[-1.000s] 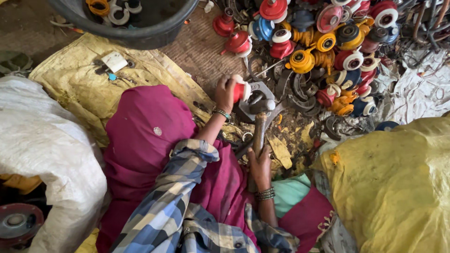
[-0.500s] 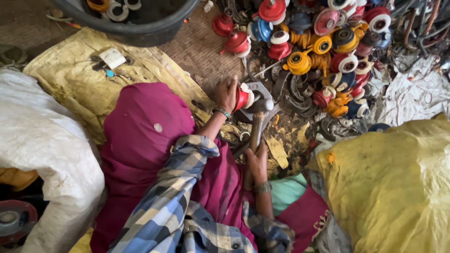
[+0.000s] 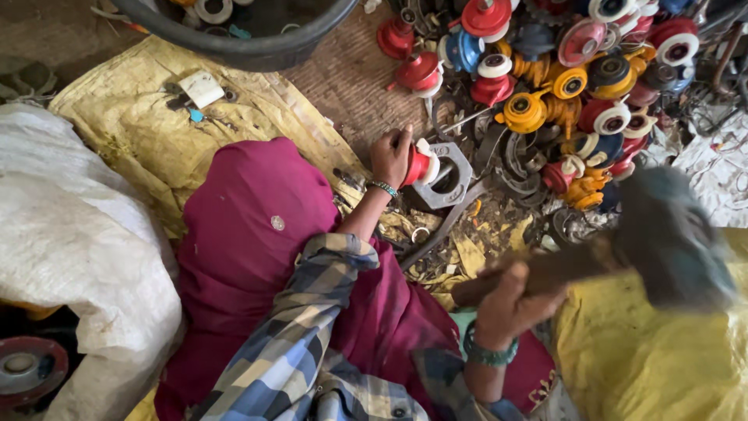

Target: The person sits on the floor and uses a hammer to strike a red mechanical part held in a metal jig. They repeatedly adjust the part and strike it, then place the finished part into a white sack.

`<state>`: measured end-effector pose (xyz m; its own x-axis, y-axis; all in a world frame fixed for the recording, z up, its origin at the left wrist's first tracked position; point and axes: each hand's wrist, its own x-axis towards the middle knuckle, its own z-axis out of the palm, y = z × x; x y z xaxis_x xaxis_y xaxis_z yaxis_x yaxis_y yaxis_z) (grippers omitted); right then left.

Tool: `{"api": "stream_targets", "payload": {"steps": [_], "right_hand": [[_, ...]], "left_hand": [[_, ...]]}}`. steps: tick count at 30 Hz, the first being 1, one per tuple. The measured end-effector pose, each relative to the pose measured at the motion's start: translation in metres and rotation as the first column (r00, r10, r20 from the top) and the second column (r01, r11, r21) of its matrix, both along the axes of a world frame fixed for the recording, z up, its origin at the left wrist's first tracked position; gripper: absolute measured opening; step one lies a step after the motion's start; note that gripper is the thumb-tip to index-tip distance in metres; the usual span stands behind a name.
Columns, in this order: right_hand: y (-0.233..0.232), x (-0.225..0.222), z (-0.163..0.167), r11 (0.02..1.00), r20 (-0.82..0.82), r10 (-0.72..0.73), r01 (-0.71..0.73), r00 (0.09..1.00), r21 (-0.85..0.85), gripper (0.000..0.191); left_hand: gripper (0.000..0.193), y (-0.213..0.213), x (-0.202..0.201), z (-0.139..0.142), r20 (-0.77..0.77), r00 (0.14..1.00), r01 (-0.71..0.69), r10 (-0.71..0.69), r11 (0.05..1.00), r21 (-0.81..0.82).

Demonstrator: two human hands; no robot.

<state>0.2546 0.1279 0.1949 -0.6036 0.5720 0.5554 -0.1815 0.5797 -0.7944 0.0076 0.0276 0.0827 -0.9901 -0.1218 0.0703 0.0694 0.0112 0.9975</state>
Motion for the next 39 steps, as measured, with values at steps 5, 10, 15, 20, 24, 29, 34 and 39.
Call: {"api": "stream_targets", "payload": {"steps": [5,10,15,20,24,29,34,39], "right_hand": [[-0.009,-0.026,-0.059,0.987,0.699,-0.066,-0.059,0.712,0.153,0.034],[-0.025,-0.003,-0.037,0.994,0.731,-0.046,0.104,0.680,-0.034,0.036],[-0.007,0.015,0.041,0.992,0.154,0.020,-0.038,0.988,0.119,0.022],[0.017,-0.010,0.038,0.981,-0.179,0.051,-0.082,0.983,-0.175,0.029],[-0.006,-0.033,-0.039,0.933,0.659,-0.222,-0.041,0.719,0.358,0.029],[-0.014,-0.004,-0.059,0.974,0.611,0.038,0.106,0.790,-0.198,0.036],[0.026,0.022,0.029,0.640,0.196,-0.474,0.183,0.859,0.747,0.047],[0.045,0.001,0.062,0.911,-0.387,0.181,-0.303,0.904,-0.282,0.050]], "left_hand": [[0.047,0.001,0.003,0.002,-0.039,0.999,0.008,-0.008,1.000,0.016],[0.048,0.001,-0.001,0.008,-0.082,0.997,0.000,0.000,1.000,0.004],[0.052,-0.003,-0.001,0.007,-0.022,1.000,-0.003,0.002,1.000,-0.025],[0.054,-0.005,0.000,0.008,-0.017,1.000,-0.008,0.007,0.998,-0.058],[0.056,-0.004,-0.002,0.011,-0.002,1.000,-0.006,0.006,1.000,0.015],[0.058,-0.004,-0.002,0.010,0.135,0.991,0.001,0.013,0.995,-0.102],[0.058,-0.003,-0.004,0.005,-0.019,1.000,-0.012,0.011,0.998,-0.054],[0.058,-0.002,-0.002,0.002,-0.020,0.999,-0.033,0.032,0.999,-0.036]]}}
